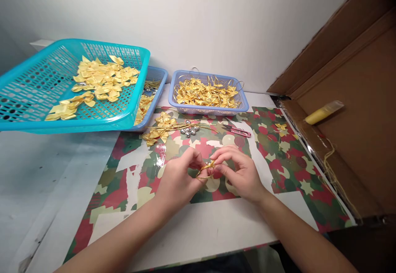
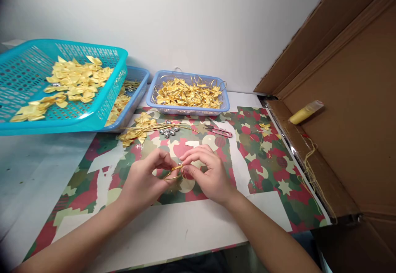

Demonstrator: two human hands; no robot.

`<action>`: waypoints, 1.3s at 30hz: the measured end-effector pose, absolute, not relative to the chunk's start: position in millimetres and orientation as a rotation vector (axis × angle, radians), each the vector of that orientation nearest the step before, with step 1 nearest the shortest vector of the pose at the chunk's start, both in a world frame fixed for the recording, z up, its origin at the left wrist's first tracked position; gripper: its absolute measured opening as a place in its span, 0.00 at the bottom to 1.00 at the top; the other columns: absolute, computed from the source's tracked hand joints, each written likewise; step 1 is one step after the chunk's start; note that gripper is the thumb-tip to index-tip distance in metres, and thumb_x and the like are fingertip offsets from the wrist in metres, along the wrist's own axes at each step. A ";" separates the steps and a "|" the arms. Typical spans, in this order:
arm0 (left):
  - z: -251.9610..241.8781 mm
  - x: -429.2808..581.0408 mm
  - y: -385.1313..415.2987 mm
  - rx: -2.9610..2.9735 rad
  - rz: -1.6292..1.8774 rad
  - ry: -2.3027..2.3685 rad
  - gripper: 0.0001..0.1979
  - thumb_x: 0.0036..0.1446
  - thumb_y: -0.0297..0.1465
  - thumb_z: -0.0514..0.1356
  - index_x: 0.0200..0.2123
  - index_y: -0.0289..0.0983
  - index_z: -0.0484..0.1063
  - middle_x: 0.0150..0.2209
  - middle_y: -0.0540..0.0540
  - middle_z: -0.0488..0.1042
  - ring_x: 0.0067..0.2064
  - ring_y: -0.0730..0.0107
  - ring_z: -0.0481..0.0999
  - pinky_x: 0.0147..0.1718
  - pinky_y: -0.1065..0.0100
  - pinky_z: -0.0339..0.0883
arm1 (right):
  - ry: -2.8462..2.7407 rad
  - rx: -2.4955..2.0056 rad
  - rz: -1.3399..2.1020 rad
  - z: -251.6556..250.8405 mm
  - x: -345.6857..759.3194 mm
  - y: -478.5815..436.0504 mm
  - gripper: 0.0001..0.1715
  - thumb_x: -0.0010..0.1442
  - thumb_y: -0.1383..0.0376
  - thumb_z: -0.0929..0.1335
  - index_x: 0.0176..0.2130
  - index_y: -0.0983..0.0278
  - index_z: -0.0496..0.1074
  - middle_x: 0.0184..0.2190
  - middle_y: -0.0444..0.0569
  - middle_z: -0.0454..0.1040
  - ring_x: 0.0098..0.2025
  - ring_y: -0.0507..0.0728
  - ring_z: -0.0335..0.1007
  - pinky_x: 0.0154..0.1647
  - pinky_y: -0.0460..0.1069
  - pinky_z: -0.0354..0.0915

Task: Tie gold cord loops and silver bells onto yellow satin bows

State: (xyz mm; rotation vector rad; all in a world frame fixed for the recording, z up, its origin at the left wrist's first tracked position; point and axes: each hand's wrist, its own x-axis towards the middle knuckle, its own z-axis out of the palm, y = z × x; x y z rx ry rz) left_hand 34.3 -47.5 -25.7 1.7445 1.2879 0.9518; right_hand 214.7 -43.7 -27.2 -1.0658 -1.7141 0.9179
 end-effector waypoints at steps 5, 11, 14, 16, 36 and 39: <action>-24.0 34.5 -46.3 1.595 0.943 1.233 0.11 0.49 0.28 0.62 0.28 0.40 0.59 0.26 0.52 0.73 0.28 0.71 0.74 0.30 0.69 0.70 | -1.350 -1.120 1.275 -26.6 212.4 -46.8 0.08 0.63 0.59 0.68 0.34 0.61 0.71 0.34 0.47 0.80 0.32 0.52 0.75 0.36 0.50 0.72; -25.8 34.8 -45.5 1.506 0.867 1.208 0.14 0.48 0.26 0.60 0.27 0.41 0.54 0.26 0.53 0.73 0.28 0.72 0.71 0.29 0.71 0.67 | -1.123 -1.052 1.379 -22.4 214.1 -42.5 0.13 0.58 0.55 0.71 0.32 0.62 0.69 0.27 0.44 0.79 0.28 0.52 0.77 0.32 0.48 0.75; -26.5 35.2 -44.9 1.430 0.795 1.192 0.14 0.47 0.25 0.60 0.27 0.41 0.53 0.25 0.54 0.71 0.26 0.74 0.68 0.25 0.72 0.64 | -1.018 -1.032 1.383 -20.3 219.3 -38.1 0.16 0.55 0.54 0.73 0.32 0.61 0.68 0.26 0.42 0.77 0.27 0.52 0.76 0.32 0.48 0.76; -27.1 35.4 -44.4 1.382 0.747 1.190 0.14 0.46 0.25 0.60 0.27 0.41 0.53 0.24 0.55 0.69 0.24 0.76 0.66 0.23 0.74 0.61 | -0.935 -1.025 1.359 -18.2 223.7 -35.1 0.16 0.53 0.54 0.75 0.32 0.60 0.69 0.26 0.41 0.77 0.27 0.51 0.76 0.31 0.46 0.75; -36.4 31.8 -41.2 1.254 0.612 1.152 0.16 0.44 0.24 0.59 0.27 0.41 0.50 0.21 0.60 0.55 0.22 0.80 0.55 0.20 0.75 0.47 | -0.569 -0.850 1.398 -14.1 245.9 -21.7 0.13 0.42 0.63 0.80 0.31 0.56 0.80 0.28 0.36 0.80 0.28 0.42 0.76 0.29 0.33 0.72; -35.1 32.0 -42.3 1.327 0.610 1.159 0.15 0.46 0.25 0.59 0.27 0.41 0.51 0.20 0.60 0.57 0.22 0.79 0.58 0.20 0.75 0.50 | -0.611 -0.862 1.370 -15.4 246.1 -21.9 0.12 0.43 0.62 0.80 0.31 0.55 0.80 0.28 0.36 0.80 0.28 0.43 0.76 0.29 0.33 0.72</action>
